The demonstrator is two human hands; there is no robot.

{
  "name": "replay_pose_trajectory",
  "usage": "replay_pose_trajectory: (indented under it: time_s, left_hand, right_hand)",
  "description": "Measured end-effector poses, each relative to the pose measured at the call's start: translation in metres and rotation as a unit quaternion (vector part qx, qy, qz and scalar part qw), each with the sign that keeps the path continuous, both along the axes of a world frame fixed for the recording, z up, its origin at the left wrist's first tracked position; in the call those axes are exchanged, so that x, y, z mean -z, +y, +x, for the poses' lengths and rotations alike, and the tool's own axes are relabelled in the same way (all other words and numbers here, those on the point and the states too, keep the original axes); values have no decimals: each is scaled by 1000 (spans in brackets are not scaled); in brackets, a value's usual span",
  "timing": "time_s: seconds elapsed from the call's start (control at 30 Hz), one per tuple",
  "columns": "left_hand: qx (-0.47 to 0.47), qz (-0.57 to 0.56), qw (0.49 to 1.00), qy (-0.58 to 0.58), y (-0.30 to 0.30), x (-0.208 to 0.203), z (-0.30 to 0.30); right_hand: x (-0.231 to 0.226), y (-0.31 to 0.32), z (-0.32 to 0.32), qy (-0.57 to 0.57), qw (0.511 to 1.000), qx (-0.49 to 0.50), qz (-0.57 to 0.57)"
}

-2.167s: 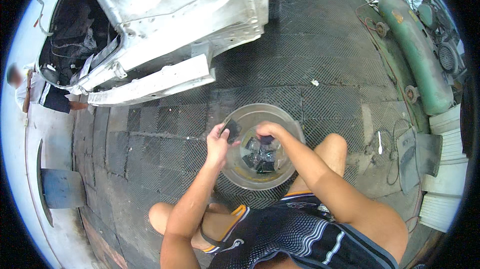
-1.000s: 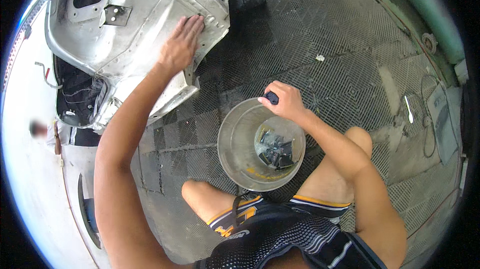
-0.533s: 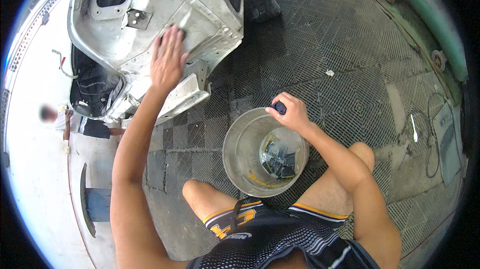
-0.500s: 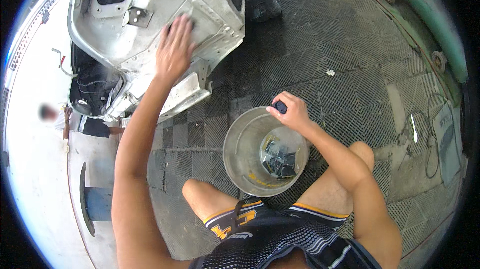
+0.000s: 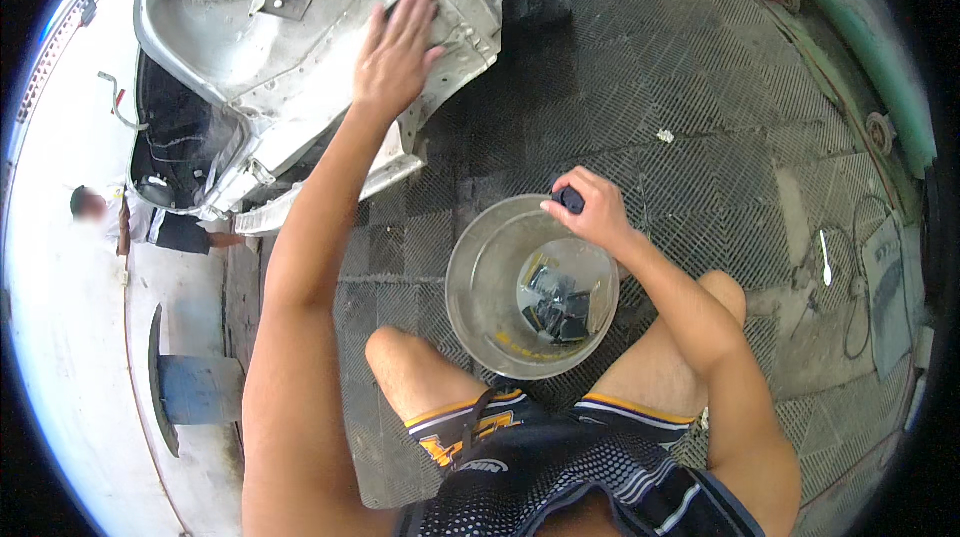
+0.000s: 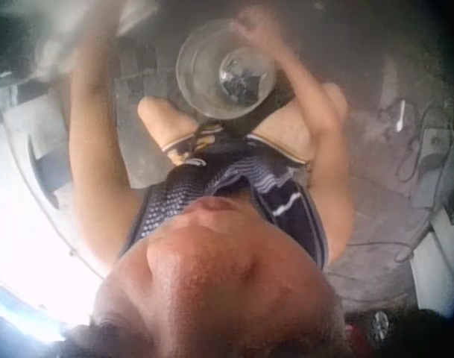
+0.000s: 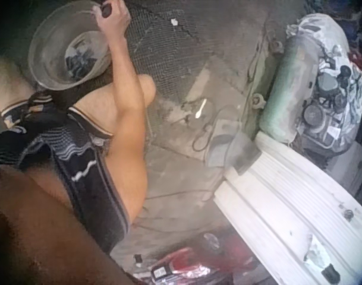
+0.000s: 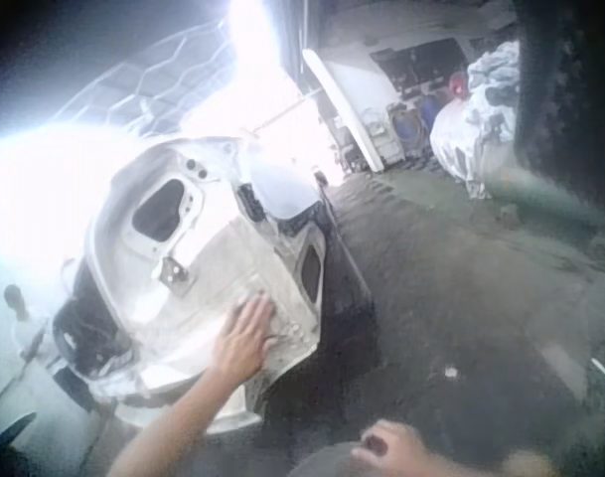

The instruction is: The person scrubs a white car bumper with a dark sponge, repeatedly dipping it into a bucket of water. They work on the front and side edges of the bumper while sitting on the floor.

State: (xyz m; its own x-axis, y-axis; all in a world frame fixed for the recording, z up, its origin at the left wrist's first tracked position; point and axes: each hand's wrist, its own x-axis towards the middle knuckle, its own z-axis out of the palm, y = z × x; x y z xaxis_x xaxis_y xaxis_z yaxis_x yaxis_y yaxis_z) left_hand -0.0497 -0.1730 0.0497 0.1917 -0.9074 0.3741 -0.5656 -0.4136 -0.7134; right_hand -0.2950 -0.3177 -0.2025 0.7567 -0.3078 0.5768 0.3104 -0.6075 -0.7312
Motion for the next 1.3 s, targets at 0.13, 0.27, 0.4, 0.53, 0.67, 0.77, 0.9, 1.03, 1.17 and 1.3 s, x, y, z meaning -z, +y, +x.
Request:
replay_pose_trajectory:
  time_s: [0.13,0.27,0.4,0.53,0.67,0.77,0.9,1.03,1.17,1.3]
  left_hand:
    - [-26,69,997,-14,41,12,-5]
    - [-61,94,994,-2,72,16,-13]
    - [-52,127,989,-55,9,18,-6]
    - [-77,92,993,-22,46,18,-3]
    - [-99,-34,994,26,99,19,-9]
    - [-15,-96,994,42,41,21,-6]
    - [30,-41,998,34,56,-3,4]
    - [-62,-146,987,37,170,31,18]
    - [71,-186,977,72,76,27,13]
    - [104,-72,990,63,113,1,43]
  right_hand:
    - [-8,-4,-1,-15,1000,-15,-4]
    - [-4,-5,-6,-13,999,2,-39]
    - [-4,2,1,-4,999,-11,-48]
    - [-1,-9,-1,-5,999,-11,-49]
    - [-5,-7,-1,-1,999,-15,-48]
    - [-8,-3,3,-6,999,-22,-23]
    - [-2,-3,10,22,1000,-1,0]
    - [-10,3,9,18,999,-12,-31]
    - [-8,-1,12,21,999,-6,-47]
    - [-5,12,20,43,997,-14,-68]
